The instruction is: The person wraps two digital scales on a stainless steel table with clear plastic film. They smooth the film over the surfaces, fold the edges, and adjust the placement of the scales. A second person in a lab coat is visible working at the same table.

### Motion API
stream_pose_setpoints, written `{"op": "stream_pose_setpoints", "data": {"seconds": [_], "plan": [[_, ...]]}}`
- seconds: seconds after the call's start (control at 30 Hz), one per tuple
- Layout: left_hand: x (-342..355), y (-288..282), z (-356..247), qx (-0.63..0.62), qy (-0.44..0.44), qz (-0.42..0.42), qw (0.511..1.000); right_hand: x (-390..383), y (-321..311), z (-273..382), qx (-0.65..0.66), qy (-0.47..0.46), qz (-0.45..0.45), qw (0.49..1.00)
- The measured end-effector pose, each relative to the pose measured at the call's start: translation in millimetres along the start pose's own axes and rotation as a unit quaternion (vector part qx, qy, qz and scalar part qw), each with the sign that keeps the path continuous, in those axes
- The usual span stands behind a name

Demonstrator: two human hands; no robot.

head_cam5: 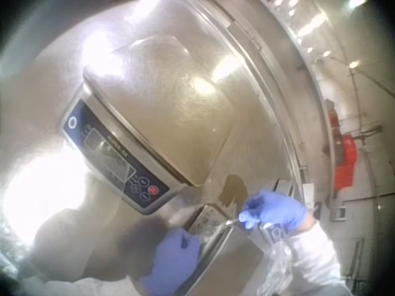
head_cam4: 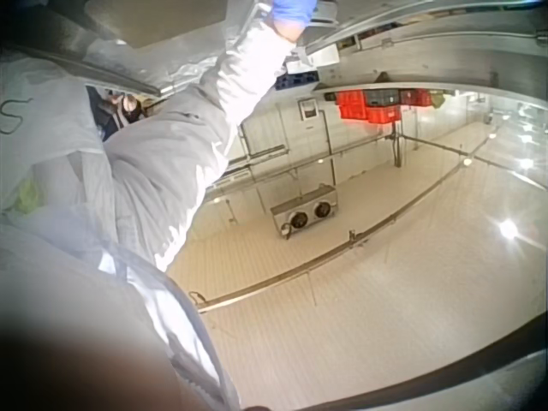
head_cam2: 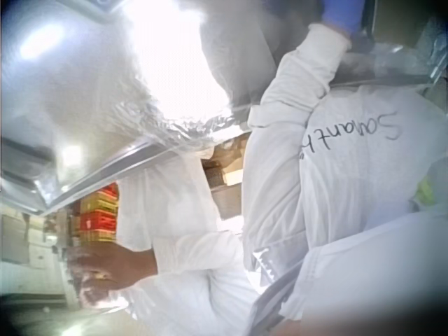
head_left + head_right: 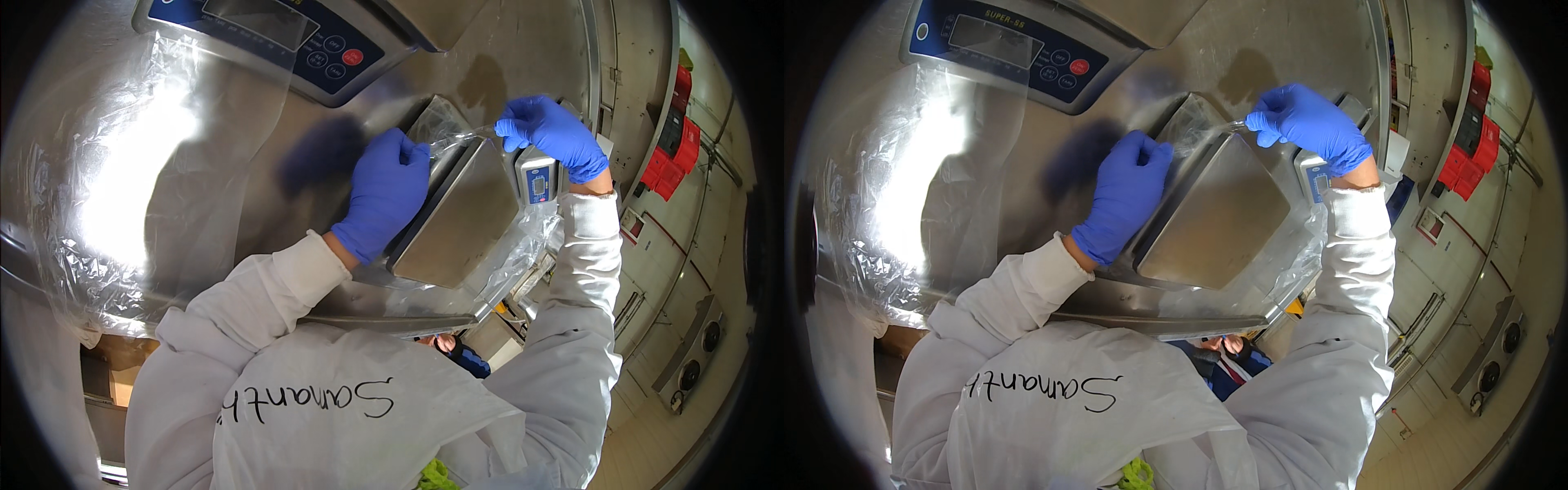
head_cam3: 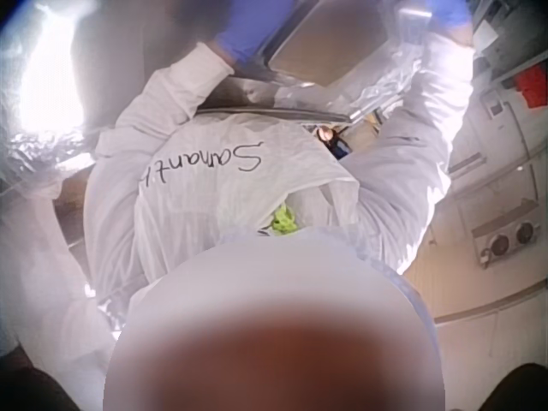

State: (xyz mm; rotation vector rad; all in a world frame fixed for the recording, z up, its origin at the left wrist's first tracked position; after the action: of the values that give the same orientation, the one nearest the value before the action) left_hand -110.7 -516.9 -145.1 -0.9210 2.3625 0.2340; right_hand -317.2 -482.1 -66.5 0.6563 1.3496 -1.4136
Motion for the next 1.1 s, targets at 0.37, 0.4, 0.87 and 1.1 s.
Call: {"op": "stream_pose_setpoints", "data": {"seconds": [0.37,0.4,0.87,1.1], "plan": [[2.7,7.4,4.2,0.04,-0.012,0.018,0.999,8.1,1.9,-16.5,-0.026,0.036,-0.014,0.999],[2.3,6.9,2.8,0.042,-0.011,0.018,0.999,10.3,2.7,-20.1,-0.027,0.033,-0.011,0.999],[11.5,9.1,5.9,0.113,-0.037,0.112,0.987,15.8,25.6,-35.9,0.058,-0.109,0.032,0.992],[9.0,-4.9,5.7,0.12,-0.046,0.046,0.991,19.9,19.3,-59.5,0.104,-0.035,0.035,0.993]]}}
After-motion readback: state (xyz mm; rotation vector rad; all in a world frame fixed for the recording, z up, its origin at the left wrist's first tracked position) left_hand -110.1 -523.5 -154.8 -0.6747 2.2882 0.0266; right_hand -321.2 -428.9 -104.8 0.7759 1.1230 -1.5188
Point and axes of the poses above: each hand's wrist, its own x-axis towards the middle knuckle, its own y-axis out of the palm, z = x × y, the point moved 8 cm from there along x, towards the middle knuckle, and after that the axes turned 15 degrees about x, right-handed, at the moved point
